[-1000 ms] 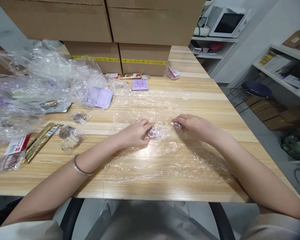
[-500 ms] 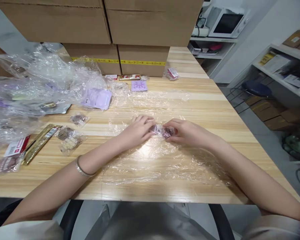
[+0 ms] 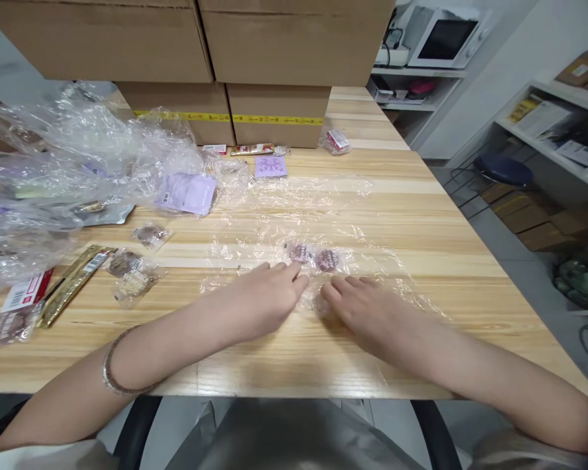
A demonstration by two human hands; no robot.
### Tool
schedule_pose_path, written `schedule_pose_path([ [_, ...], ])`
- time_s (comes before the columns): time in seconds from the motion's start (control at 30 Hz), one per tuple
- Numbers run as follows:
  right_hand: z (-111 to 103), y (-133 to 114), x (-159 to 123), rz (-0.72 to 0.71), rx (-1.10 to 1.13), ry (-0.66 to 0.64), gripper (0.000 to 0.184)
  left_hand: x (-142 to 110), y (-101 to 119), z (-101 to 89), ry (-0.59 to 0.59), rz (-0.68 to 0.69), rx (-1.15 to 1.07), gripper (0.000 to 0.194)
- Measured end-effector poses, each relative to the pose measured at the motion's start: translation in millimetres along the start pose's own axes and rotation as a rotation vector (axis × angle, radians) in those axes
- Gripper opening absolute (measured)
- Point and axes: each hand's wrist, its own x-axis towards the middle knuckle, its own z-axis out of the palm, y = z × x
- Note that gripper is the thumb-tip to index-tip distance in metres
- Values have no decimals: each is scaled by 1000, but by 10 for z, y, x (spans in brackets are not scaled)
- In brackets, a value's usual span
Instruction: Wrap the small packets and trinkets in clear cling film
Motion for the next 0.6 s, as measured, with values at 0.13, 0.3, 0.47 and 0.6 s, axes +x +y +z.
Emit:
schedule_pose_path([
  [0.13,-82,423,-61,123,79,45,31,-91,-179,-340,19,-112,42,18],
  [0.3,-141,1095,53,444,252,-45,21,14,-494,-411,174,-349,-31,17],
  [0.47,110,1493,231,551,461,-10,40,224,-540,-56,655,-393,87,36],
  [0.6,278,1543,272,559,327,177,62,320,-300,245,497,186,140,40],
])
